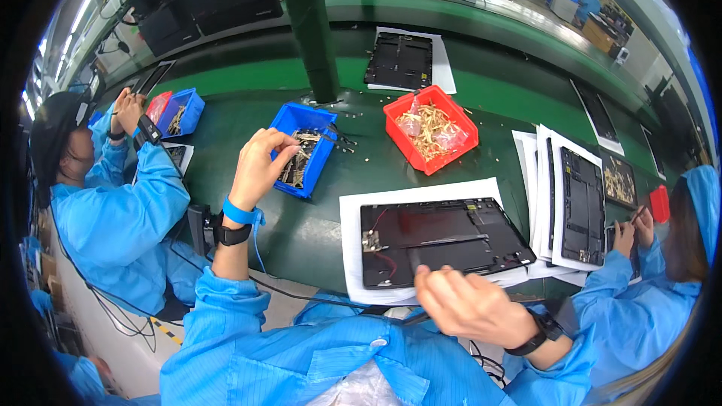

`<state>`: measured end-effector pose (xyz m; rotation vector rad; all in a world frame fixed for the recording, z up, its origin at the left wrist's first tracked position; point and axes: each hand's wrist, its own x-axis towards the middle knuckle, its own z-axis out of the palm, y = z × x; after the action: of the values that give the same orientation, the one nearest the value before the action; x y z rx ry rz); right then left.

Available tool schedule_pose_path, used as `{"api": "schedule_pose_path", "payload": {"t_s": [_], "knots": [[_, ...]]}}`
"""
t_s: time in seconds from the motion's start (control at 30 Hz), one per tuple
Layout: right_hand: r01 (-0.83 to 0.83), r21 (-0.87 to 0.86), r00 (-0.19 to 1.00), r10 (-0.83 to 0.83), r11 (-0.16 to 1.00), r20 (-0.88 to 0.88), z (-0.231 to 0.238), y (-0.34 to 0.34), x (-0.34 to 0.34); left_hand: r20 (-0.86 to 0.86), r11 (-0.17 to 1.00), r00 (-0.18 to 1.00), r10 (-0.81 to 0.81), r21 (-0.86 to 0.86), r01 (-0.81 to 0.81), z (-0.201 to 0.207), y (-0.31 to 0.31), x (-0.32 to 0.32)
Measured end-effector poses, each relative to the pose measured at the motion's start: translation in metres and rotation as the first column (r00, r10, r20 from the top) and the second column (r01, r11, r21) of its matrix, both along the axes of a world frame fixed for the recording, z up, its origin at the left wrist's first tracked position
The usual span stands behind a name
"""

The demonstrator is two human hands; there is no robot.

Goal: The person assembles electronic components, ribbon cables, and batteries into a tablet housing. This is done using tweezers and a prying tool to carefully position the parts.

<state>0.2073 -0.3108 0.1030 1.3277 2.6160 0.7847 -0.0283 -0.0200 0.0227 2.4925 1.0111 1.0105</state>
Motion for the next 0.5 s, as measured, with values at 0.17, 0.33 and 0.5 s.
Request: {"api": "schedule_pose_path", "payload": {"t_s": [0.17, 0.33, 0.5], "knots": [[0.056, -0.313, 0.928, -0.165, 0.948, -0.334, -0.026, 0.009, -0.003, -0.025, 0.992, 1.0, -0.002, 0.126, 0.005, -0.006, -0.001, 0.01], [-0.018, -0.321, 0.189, -0.312, 0.947, -0.931, -0.018, 0.089, 0.011, 0.084, 0.984, 0.994, 0.076, 0.155, -0.089, -0.014, -0.014, 0.012], [-0.255, -0.325, -0.521, -0.412, 0.911, -0.747, -0.044, 0.193, 0.028, -0.008, 0.928, 0.997, 0.079, 0.367, -0.071, -0.021, -0.012, 0.012]]}}
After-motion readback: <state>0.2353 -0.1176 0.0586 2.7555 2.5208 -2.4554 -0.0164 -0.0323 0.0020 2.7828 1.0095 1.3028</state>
